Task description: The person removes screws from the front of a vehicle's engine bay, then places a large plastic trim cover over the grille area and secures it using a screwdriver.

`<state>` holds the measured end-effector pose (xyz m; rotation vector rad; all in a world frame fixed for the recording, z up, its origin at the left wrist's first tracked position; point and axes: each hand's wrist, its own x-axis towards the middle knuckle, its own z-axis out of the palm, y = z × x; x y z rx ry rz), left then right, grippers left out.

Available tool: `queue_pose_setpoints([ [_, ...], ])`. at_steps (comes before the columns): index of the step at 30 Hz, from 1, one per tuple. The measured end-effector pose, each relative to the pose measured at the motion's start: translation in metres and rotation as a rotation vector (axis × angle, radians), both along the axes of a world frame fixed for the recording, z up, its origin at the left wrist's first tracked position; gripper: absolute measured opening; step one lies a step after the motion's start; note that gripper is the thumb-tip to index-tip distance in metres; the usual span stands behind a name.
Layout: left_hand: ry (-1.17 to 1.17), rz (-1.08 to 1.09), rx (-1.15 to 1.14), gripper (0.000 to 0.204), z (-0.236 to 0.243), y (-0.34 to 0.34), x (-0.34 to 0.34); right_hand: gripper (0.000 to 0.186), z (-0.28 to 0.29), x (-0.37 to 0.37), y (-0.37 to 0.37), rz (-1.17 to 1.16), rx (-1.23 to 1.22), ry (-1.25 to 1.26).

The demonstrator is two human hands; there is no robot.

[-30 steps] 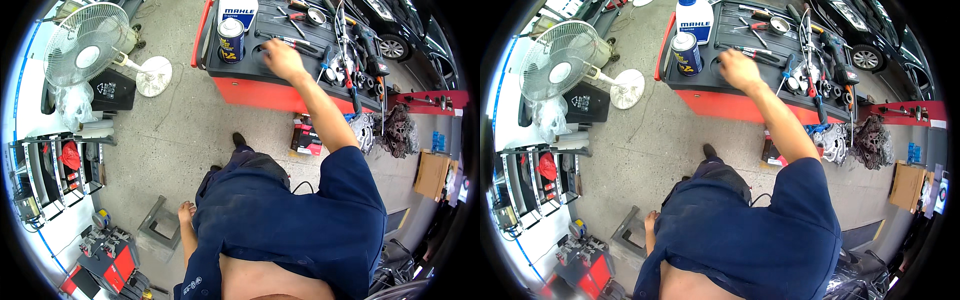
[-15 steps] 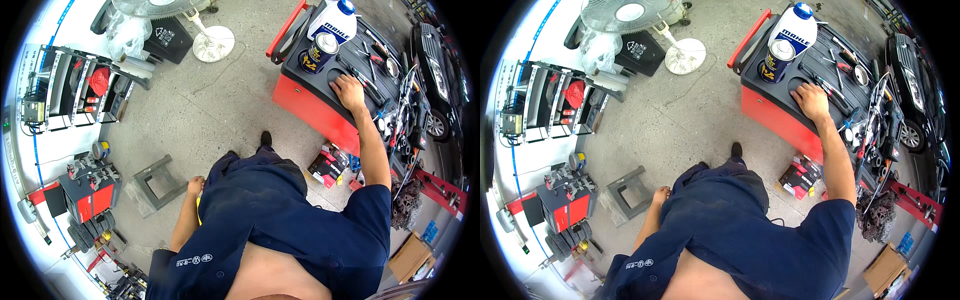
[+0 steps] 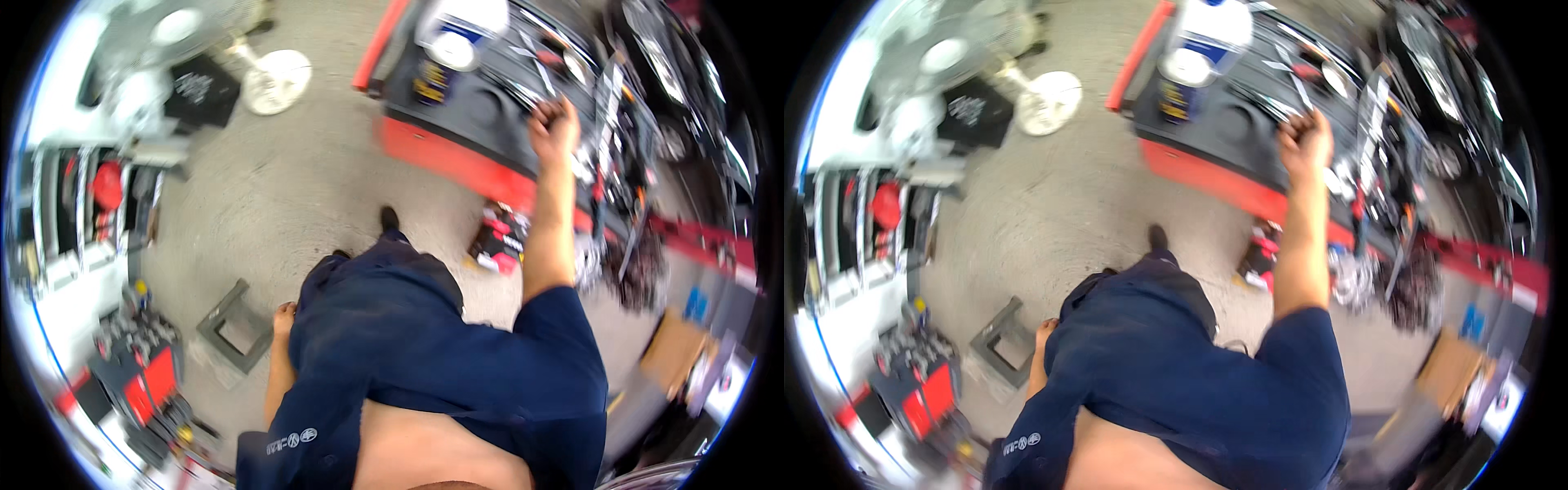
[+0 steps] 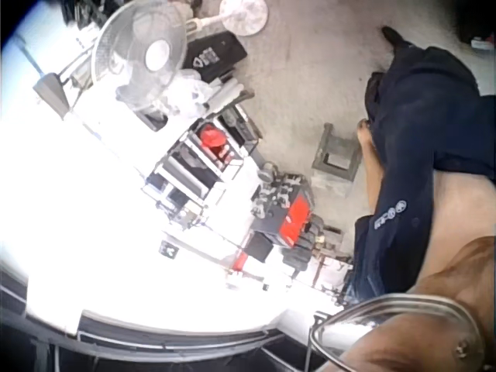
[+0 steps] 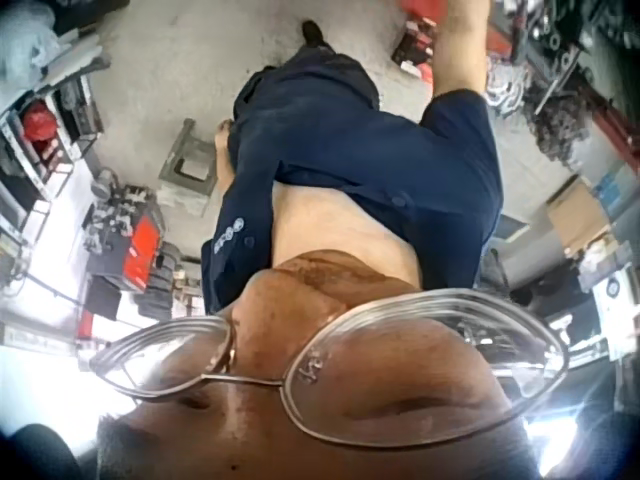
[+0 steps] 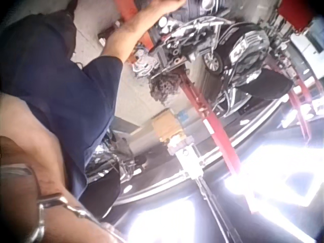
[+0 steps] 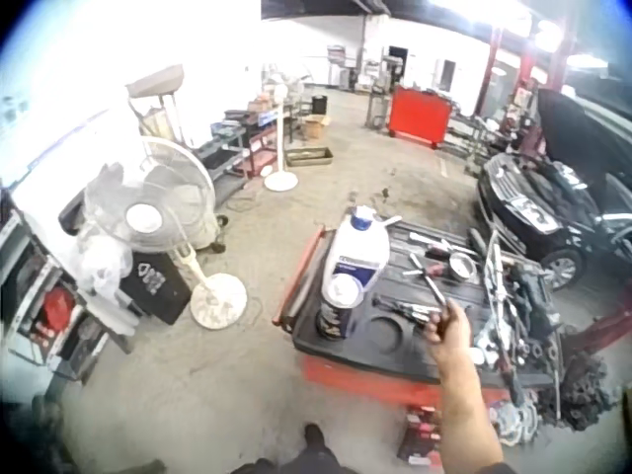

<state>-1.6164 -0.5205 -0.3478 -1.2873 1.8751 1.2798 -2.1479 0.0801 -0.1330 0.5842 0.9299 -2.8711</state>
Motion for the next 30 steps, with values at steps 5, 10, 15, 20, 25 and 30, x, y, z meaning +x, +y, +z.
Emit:
queue_pose_setpoints([
  [5, -0.051, -0.174, -0.108, 0.057, -0.005, 0.005, 0.020, 0.030, 0.034, 0.033, -0.030, 0.039, 0.216, 0.115],
  [10, 0.005, 0.167, 0.145, 0.075, 0.045, 0.016, 0.029, 0.028, 0.074, 0.056, -0.187, 0.414, 0.444, 0.094],
  [15, 0.066, 0.650, 0.489, 0.081, 0.100, -0.025, -0.005, 0.035, 0.034, 0.052, -0.390, 0.908, 0.393, 0.024],
  [20, 0.021, 0.537, 0.371, 0.080, 0.134, -0.130, -0.008, 0.030, 0.025, 0.050, -0.581, 1.119, 0.369, 0.087],
  [25, 0.168, 0.622, 0.389, 0.072, 0.121, -0.212, 0.040, 0.026, 0.052, 0.038, -0.774, 1.231, 0.528, 0.338],
  [30, 0.340, 1.226, -0.112, 0.051, 0.046, -0.217, 0.069, 0.035, 0.030, -0.006, -0.996, 1.358, 1.184, 0.941],
])
